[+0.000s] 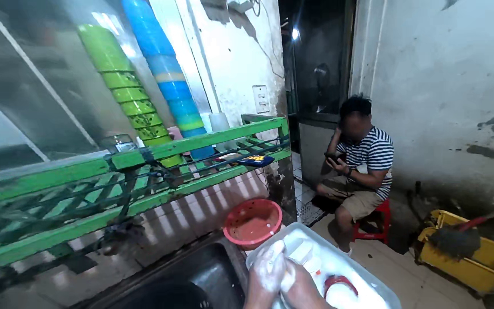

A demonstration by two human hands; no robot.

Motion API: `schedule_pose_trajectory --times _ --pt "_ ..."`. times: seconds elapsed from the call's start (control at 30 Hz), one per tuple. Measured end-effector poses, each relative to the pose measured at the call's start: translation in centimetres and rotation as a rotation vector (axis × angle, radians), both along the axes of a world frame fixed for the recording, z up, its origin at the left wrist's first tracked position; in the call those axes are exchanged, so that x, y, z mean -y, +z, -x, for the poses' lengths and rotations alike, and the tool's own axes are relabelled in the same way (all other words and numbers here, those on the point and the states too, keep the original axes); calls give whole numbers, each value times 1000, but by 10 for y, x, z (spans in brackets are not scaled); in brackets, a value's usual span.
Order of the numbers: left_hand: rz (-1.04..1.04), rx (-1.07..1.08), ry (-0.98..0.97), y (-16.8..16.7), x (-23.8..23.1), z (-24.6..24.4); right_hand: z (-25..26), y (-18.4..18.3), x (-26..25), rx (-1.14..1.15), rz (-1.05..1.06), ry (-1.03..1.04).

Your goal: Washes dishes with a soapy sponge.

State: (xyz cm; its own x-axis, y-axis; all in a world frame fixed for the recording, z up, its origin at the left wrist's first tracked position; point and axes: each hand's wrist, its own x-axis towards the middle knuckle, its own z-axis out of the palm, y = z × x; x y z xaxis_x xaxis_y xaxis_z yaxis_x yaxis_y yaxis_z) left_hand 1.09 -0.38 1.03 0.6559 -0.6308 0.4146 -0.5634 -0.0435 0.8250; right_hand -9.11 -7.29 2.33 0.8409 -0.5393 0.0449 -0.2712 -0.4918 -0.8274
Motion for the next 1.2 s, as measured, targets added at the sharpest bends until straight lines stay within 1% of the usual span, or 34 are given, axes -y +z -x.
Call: schedule_pose_trajectory --times 0.03,0.07,0.1,0.13,0.17,0.2,0.23,0.27,0.3,0.33,0.4,0.43,0.47,0.5,0.53,0.6,0.67,0.7,0.77,0.8,0.83,0.9,0.97,1.0,1.07,1.13,1.2 --pt "50 137 20 -9 -1 -2 -1 5 -8 55 -274 -76" --pt "106 202 24 -20 -5 -4 0 9 -14 120 -535 -128" --pt "153 193 13 -28 -10 -4 3 12 -16 161 -752 -145" --pt "176 115 -4 -35 -17 -2 3 12 -16 167 -930 -162" --pt "179 21 8 -40 -24 -3 3 11 -14 147 -1029 -191" --pt "163 -54 73 -45 -29 -9 2 7 -11 121 -1033 -210" --pt "126 -121 173 -50 -36 -23 1 0 -6 77 -932 -211" --pt "103 -144 289 -58 -49 -41 3 -7 1 1 -756 -183" --pt "78 -99 416 -69 -70 -63 5 -18 11 -89 -586 -153" --pt "1 -87 490 -79 -101 -84 7 -28 19 -161 -457 -130" --pt "-207 -57 672 -94 -158 -122 12 -39 24 -266 -233 -38" --pt "-338 -64 762 -97 -179 -135 13 -40 22 -307 -116 38" --pt "-481 -103 822 -94 -190 -143 12 -42 18 -345 4 112" --pt "-570 -137 828 -86 -192 -146 10 -47 14 -377 120 169" --pt "-602 -132 799 -75 -185 -145 8 -52 9 -404 215 202" --pt "-540 -25 663 -58 -146 -136 3 -57 2 -512 330 227" --pt "-466 65 419 -46 -88 -109 3 -55 -1 -626 372 236" --pt "-477 96 246 -37 -60 -87 4 -54 -2 -667 387 247" --pt "-707 149 -119 -20 -13 -46 5 -50 -4 -739 408 269" --pt "-802 192 -227 -18 6 -30 6 -48 -5 -763 412 273" --pt "-883 220 -289 -22 22 -21 7 -47 -6 -777 410 273" --pt "-1004 240 -304 -33 41 -17 10 -50 -1 -778 388 296" --pt "-1052 270 -289 -43 49 -22 13 -54 7 -767 374 320" --pt "-1072 284 -289 -43 50 -25 16 -56 11 -747 367 317" --pt "-1103 274 -283 -31 48 -34 26 -53 16 -677 324 330" --pt "-1069 186 -274 -19 48 -51 38 -55 24 -469 242 313" --pt "-957 119 -287 -17 51 -78 51 -59 31 -149 130 202"
